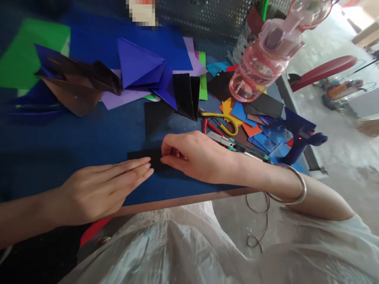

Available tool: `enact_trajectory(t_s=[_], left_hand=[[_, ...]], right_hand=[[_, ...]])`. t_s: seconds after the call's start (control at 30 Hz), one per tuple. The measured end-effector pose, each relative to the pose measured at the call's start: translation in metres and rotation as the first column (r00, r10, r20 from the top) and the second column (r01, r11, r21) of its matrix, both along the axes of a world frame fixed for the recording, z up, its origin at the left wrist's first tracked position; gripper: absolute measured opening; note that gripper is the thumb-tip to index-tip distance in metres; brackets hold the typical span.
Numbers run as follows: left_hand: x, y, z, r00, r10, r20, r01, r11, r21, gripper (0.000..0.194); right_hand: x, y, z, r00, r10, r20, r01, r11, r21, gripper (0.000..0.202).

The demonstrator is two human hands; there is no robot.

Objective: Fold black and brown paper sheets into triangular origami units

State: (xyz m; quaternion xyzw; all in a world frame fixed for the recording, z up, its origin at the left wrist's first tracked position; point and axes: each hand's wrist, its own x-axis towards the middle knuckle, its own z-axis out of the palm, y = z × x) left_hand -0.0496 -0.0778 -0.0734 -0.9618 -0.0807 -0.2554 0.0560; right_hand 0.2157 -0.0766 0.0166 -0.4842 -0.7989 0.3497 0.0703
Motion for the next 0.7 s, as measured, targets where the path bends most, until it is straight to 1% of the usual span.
enact_trajectory(t_s=[0.13, 0.23, 0.3, 0.37, 0.43, 0.47, 0.53, 0.57, 0.6, 0.63, 0.7], left_hand=[[0.003, 0.001, 0.006, 1.0, -0.015, -0.006, 0.015, 1.0, -0.019, 0.028], [0.004, 0.002, 0.01, 1.0, 0.006, -0.017, -0.007, 0.997, -0.071, 0.028], [0.005, 0.002, 0.013, 0.999, 0.029, -0.021, -0.031, 0.991, -0.133, 0.03], [0.008, 0.004, 0.02, 0.998, 0.058, -0.028, -0.062, 0.973, -0.223, 0.033], [0.013, 0.006, 0.033, 0.993, 0.109, -0.049, -0.119, 0.924, -0.363, 0.033], [0.016, 0.007, 0.04, 0.987, 0.146, -0.063, -0.159, 0.881, -0.446, 0.031], [0.024, 0.009, 0.056, 0.957, 0.26, -0.126, -0.282, 0.745, -0.604, 0.024], [0.027, 0.01, 0.063, 0.938, 0.313, -0.148, -0.331, 0.683, -0.651, 0.019], [0.031, 0.012, 0.068, 0.914, 0.352, -0.204, -0.388, 0.604, -0.696, 0.014], [0.034, 0.013, 0.072, 0.89, 0.368, -0.271, -0.438, 0.518, -0.735, 0.012], [0.039, 0.016, 0.074, 0.835, 0.322, -0.446, -0.543, 0.35, -0.763, 0.015]], right_hand=[[-0.008, 0.01, -0.025, 0.987, 0.156, -0.02, -0.156, 0.988, 0.008, 0.003], [-0.007, 0.018, -0.037, 0.966, 0.255, -0.049, -0.254, 0.967, 0.022, 0.002], [-0.005, 0.02, -0.039, 0.963, 0.265, -0.055, -0.264, 0.964, 0.019, 0.002], [-0.003, 0.019, -0.04, 0.965, 0.256, -0.054, -0.255, 0.967, 0.018, 0.004], [-0.002, 0.017, -0.039, 0.966, 0.251, -0.06, -0.251, 0.968, 0.014, 0.005], [-0.002, 0.017, -0.039, 0.966, 0.251, -0.066, -0.25, 0.968, 0.014, 0.005], [-0.002, 0.016, -0.039, 0.966, 0.25, -0.068, -0.249, 0.968, 0.02, 0.005], [-0.002, 0.016, -0.039, 0.966, 0.251, -0.065, -0.25, 0.968, 0.024, 0.004], [-0.002, 0.016, -0.039, 0.966, 0.251, -0.057, -0.25, 0.968, 0.027, 0.003], [-0.003, 0.016, -0.04, 0.967, 0.25, -0.047, -0.249, 0.968, 0.027, 0.002], [-0.003, 0.017, -0.04, 0.968, 0.251, -0.028, -0.25, 0.968, 0.028, 0.002]])
